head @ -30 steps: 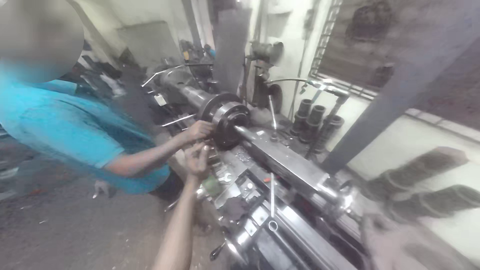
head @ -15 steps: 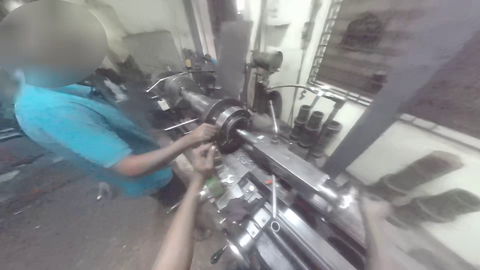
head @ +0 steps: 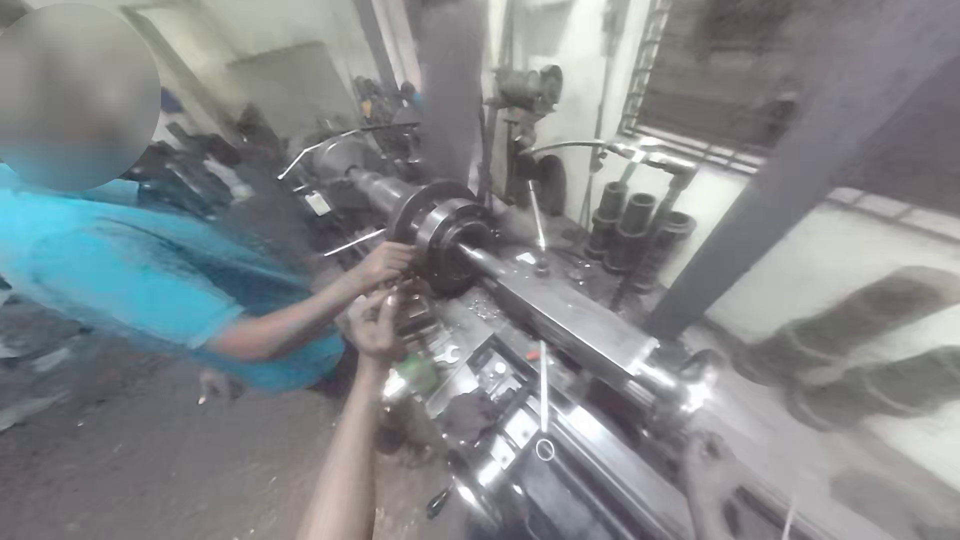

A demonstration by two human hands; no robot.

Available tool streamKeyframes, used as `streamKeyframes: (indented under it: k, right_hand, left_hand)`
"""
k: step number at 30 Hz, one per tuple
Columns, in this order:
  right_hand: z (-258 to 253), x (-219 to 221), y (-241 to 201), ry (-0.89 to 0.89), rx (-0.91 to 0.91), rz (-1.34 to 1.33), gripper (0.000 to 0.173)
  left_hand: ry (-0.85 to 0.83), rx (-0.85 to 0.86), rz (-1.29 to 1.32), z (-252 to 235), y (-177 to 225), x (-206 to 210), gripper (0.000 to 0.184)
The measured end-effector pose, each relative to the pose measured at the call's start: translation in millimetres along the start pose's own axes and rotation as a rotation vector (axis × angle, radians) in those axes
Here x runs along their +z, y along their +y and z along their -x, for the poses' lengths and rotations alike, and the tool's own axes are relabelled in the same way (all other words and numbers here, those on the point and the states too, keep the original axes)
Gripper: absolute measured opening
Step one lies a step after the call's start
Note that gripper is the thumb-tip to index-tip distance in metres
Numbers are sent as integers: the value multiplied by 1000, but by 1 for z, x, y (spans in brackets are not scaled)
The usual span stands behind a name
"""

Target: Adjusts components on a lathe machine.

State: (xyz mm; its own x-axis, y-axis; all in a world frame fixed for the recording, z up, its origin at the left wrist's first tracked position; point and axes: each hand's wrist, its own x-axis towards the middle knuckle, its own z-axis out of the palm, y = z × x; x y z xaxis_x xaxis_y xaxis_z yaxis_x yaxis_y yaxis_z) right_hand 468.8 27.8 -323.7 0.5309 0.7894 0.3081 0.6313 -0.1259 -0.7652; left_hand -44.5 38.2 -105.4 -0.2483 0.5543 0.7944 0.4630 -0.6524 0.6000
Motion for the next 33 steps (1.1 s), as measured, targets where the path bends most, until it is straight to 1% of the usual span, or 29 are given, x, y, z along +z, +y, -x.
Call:
streamKeyframes:
  k: [1,2,3,4,5,7,9,11,12,14,16,17,18,19,20,21,22,23,24,25,26,27,28,29,30,31,32,33]
  right_hand:
    - [-25,16,16,-11,19,21,37]
    - [-54,26,21,-17,74,15,37]
    - [-83,25,13,-41,158,5,38]
    - [-109,13,-5,-68,240,2,38]
    - [-125,-4,-29,-88,282,-6,40]
    - [-134,-31,-62,-59,215,-37,39]
    - [-107,-53,-74,-34,87,-91,39]
    - [-60,-66,-75,-17,-25,-115,39]
    - [-34,-66,-72,2,-61,-119,38]
    - [9,-52,-55,30,-62,-141,38]
    - [23,-23,-13,-2,-11,-119,38]
    - [16,-9,7,-42,32,-97,39]
    - [-2,4,21,-91,103,-81,42]
    - [-29,15,26,-112,182,-81,44]
    - [-60,19,22,-134,274,-93,45]
    - [-89,16,10,-150,369,-117,44]
    - [-111,2,-13,-178,445,-145,42]
    - [-124,-12,-35,-153,459,-195,39]
    - [-126,-26,-58,-112,424,-255,34]
    - [-122,-37,-70,-84,357,-327,31]
    - [-111,-44,-69,-64,278,-383,30]
    - [-93,-52,-69,-60,199,-403,32]
    - [-69,-59,-69,-51,122,-367,34]
    - [-41,-63,-68,-37,51,-321,35]
    - [-14,-62,-62,-29,-4,-281,36]
    - [7,-54,-49,-16,-43,-238,37]
    - [21,-42,-31,-13,-57,-195,38]
    - [27,-29,-12,-24,-40,-148,39]
  left_hand:
    - [7,0,-20,-1,0,-2,36]
    - [12,-3,-41,-2,0,-4,37]
    - [10,-8,-52,-1,1,-4,38]
    - [4,-20,-49,0,2,-2,37]
    - [-6,-32,-45,0,4,-1,36]
    - [-8,-15,-49,-2,4,0,38]
    - [-8,24,-50,-2,2,-1,39]
    - [-5,21,-40,-1,5,1,37]
    - [7,8,-41,-2,8,3,36]
    - [16,-5,-45,-4,13,5,36]
    - [10,-15,-51,-3,15,7,36]
    - [4,-21,-55,-2,16,6,35]
    - [-4,-17,-52,-3,15,6,34]
    - [-22,-4,-43,-4,12,4,32]
    - [-58,21,-30,-7,10,1,31]
    - [-114,45,-11,-9,8,-2,32]
    - [-134,64,-9,-10,5,-3,33]
    - [-156,78,-6,-12,2,-5,35]
    - [-154,87,-17,-13,-1,-8,35]
    - [-95,81,-45,-11,-4,-6,34]
    - [-67,57,-57,-7,-6,-7,34]
    - [-61,37,-53,-4,-8,-8,35]
    - [-74,54,-62,-3,-9,-10,36]
    - [-93,111,-64,-5,-12,-10,35]
    - [-109,213,-15,-9,-21,-11,33]
    - [-138,337,50,-16,-33,-11,30]
    - [-130,380,80,-20,-32,-7,28]
    - [-49,-53,-4,-16,21,3,29]
